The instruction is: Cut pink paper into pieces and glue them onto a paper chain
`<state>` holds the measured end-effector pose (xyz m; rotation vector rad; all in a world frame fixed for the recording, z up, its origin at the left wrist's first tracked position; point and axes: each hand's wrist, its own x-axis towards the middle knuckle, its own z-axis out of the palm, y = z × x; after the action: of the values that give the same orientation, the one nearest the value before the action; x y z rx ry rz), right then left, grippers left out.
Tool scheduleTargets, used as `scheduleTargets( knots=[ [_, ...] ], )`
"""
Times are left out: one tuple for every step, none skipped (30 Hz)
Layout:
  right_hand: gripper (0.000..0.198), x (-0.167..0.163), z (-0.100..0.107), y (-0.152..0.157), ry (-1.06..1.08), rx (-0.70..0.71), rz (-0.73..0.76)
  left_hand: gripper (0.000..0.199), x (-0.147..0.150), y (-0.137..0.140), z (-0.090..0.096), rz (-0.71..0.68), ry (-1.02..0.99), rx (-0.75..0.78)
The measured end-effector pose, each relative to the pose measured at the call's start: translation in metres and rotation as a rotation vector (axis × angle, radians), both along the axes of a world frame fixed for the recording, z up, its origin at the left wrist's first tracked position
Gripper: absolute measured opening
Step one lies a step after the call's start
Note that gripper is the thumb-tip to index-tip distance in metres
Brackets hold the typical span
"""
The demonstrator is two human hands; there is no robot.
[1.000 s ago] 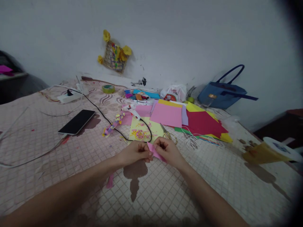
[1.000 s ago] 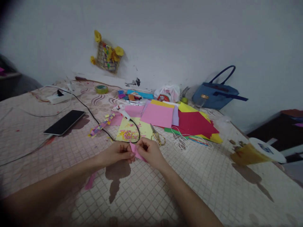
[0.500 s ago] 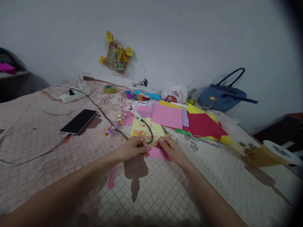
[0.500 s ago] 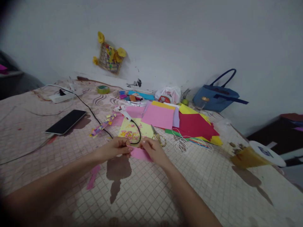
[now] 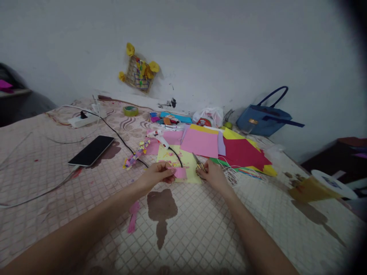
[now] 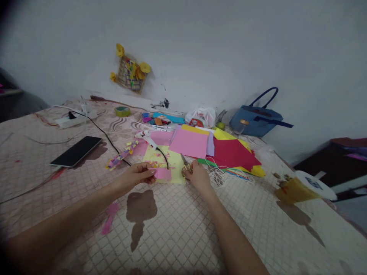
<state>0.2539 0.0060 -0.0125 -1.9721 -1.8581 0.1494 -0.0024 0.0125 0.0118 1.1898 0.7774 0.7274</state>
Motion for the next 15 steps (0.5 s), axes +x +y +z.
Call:
scheduleTargets(
  knots=[
    [0.023, 0.001, -0.001, 0.0, 0.017, -0.006, -0.021, 0.027, 0.0, 0.0, 0.0, -0.002, -0.006, 0.0],
    [0.022, 0.002, -0.002, 0.001, 0.036, -0.009, -0.04, 0.027, -0.001, 0.0, 0.0, -0.005, -0.013, -0.001],
    [0.021, 0.004, -0.002, 0.001, 0.053, -0.008, -0.055, 0.027, -0.001, 0.0, 0.001, -0.007, -0.02, -0.001],
    [0.02, 0.006, -0.003, 0.001, 0.07, -0.002, -0.065, 0.027, -0.001, 0.0, 0.001, -0.007, -0.026, -0.004],
    [0.019, 0.008, -0.003, 0.001, 0.088, 0.008, -0.071, 0.027, -0.001, 0.0, 0.002, -0.006, -0.03, -0.008],
    [0.018, 0.01, -0.004, 0.001, 0.108, 0.02, -0.075, 0.027, -0.001, 0.0, 0.003, -0.003, -0.033, -0.013],
    [0.016, 0.012, -0.003, 0.001, 0.135, 0.034, -0.076, 0.028, -0.001, 0.0, 0.004, 0.002, -0.037, -0.017],
    [0.015, 0.013, -0.003, 0.002, 0.17, 0.048, -0.073, 0.028, -0.001, 0.0, 0.005, 0.008, -0.04, -0.023],
    [0.015, 0.013, -0.002, 0.002, 0.212, 0.063, -0.062, 0.028, -0.001, 0.0, 0.005, 0.018, -0.044, -0.028],
    [0.016, 0.012, 0.0, 0.003, 0.261, 0.077, -0.043, 0.028, -0.001, 0.0, 0.006, 0.031, -0.05, -0.032],
    [0.019, 0.01, 0.002, 0.004, 0.31, 0.091, -0.019, 0.028, -0.002, 0.001, 0.006, 0.047, -0.056, -0.03],
    [0.023, 0.007, 0.005, 0.003, 0.348, 0.104, 0.007, 0.028, -0.002, 0.001, 0.005, 0.064, -0.065, -0.024],
    [0.026, 0.002, 0.007, 0.002, 0.396, 0.12, 0.04, 0.028, -0.003, 0.002, 0.005, 0.08, -0.076, -0.013],
    [0.03, -0.005, 0.01, 0.0, 0.457, 0.134, 0.082, 0.027, -0.004, 0.003, 0.004, 0.095, -0.091, 0.001],
    [0.032, -0.013, 0.014, -0.004, 0.513, 0.14, 0.13, 0.025, -0.004, 0.005, 0.004, 0.108, -0.109, 0.014]
  ],
)
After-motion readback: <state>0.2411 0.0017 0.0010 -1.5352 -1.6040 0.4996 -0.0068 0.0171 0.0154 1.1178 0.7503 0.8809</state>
